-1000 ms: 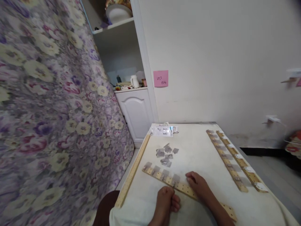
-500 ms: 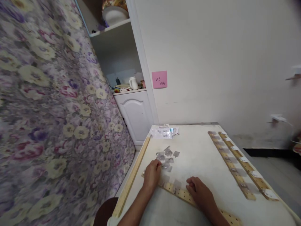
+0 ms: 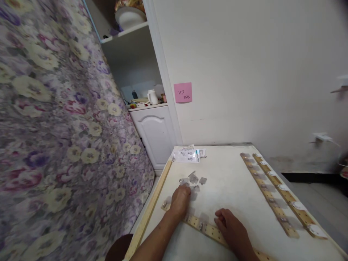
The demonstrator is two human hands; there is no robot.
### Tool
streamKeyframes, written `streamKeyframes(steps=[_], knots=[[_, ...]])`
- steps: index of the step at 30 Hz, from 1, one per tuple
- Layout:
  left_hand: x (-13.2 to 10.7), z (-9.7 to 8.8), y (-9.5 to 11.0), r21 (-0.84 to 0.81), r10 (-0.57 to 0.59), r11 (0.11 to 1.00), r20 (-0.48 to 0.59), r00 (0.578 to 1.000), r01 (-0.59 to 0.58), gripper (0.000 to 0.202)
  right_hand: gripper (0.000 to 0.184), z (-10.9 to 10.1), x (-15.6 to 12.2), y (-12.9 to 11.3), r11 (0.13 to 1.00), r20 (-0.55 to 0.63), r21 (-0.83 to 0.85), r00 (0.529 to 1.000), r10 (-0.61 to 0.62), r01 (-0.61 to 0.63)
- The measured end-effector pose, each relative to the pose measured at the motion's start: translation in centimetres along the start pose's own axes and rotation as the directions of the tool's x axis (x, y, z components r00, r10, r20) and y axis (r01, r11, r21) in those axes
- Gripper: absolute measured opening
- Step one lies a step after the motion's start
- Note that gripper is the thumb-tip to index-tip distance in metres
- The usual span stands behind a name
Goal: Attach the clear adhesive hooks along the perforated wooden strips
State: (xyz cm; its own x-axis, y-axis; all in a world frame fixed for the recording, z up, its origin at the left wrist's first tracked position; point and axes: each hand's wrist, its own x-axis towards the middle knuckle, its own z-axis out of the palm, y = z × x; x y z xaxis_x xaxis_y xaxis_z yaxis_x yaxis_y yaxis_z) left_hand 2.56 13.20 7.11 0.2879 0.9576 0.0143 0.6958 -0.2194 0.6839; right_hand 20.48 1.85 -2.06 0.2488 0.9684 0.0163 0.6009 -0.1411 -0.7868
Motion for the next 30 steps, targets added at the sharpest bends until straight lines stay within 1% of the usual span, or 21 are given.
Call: streamKeyframes(steps=[4, 8, 11, 14, 18, 20, 21, 23, 25, 27, 28, 30], knots=[[-0.3, 0.4, 0.7, 0.068, 0.120, 0.990, -0.001, 0.993, -0.120, 0.012, 0.014, 0.0, 0.0, -0.1, 1.000, -0.014, -0.003, 1.000, -0.010, 0.010], [-0.5, 1.2, 1.8, 0.043, 0.196, 0.980, -0.003, 0.981, -0.195, 0.012, 0.016, -0.2, 0.0, -0.3, 1.000, -0.018, 0.008, 1.000, -0.009, 0.009], [-0.7, 1.9, 2.9, -0.013, 0.220, 0.975, -0.005, 0.975, -0.221, 0.012, 0.018, -0.5, 0.1, -0.3, 0.999, -0.010, 0.038, 1.000, -0.014, 0.014], [-1.0, 2.6, 3.6, -0.076, 0.221, 0.972, -0.012, 0.975, -0.221, 0.014, 0.019, -0.7, 0.2, -0.3, 0.995, -0.011, 0.096, 1.000, -0.023, 0.024], [-1.6, 3.4, 4.5, -0.151, 0.219, 0.964, -0.026, 0.975, -0.221, 0.014, 0.019, -0.7, 0.3, -0.1, 0.967, -0.041, 0.251, 0.998, -0.044, 0.053], [-2.1, 3.5, 5.2, -0.174, 0.236, 0.956, -0.017, 0.972, -0.236, 0.014, 0.023, -0.8, 0.4, -0.1, 0.918, -0.026, 0.395, 0.999, -0.025, 0.033], [-2.5, 3.5, 5.6, -0.180, 0.253, 0.951, -0.011, 0.967, -0.251, 0.014, 0.026, -1.0, 0.5, -0.1, 0.877, -0.004, 0.480, 1.000, -0.008, 0.008], [-3.3, 3.3, 6.4, -0.182, 0.295, 0.940, 0.001, 0.955, -0.290, 0.014, 0.032, -1.7, 0.6, -0.4, 0.759, 0.058, 0.648, 0.998, 0.023, -0.055], [-4.3, 3.0, 7.3, -0.164, 0.350, 0.925, 0.015, 0.937, -0.343, 0.015, 0.039, -2.7, 0.5, -0.9, 0.622, 0.135, 0.774, 0.991, 0.022, -0.120], [-5.2, 2.6, 8.0, -0.119, 0.426, 0.901, 0.043, 0.904, -0.418, 0.017, 0.043, -3.7, 0.3, -1.4, 0.509, 0.208, 0.843, 0.978, -0.008, -0.175], [-5.6, 2.4, 8.3, -0.092, 0.465, 0.884, 0.066, 0.883, -0.458, 0.018, 0.043, -4.1, 0.1, -1.7, 0.471, 0.231, 0.862, 0.972, -0.033, -0.189], [-6.3, 2.1, 8.7, -0.047, 0.529, 0.848, 0.121, 0.840, -0.528, 0.021, 0.038, -4.8, -0.4, -2.2, 0.433, 0.239, 0.883, 0.967, -0.087, -0.180]])
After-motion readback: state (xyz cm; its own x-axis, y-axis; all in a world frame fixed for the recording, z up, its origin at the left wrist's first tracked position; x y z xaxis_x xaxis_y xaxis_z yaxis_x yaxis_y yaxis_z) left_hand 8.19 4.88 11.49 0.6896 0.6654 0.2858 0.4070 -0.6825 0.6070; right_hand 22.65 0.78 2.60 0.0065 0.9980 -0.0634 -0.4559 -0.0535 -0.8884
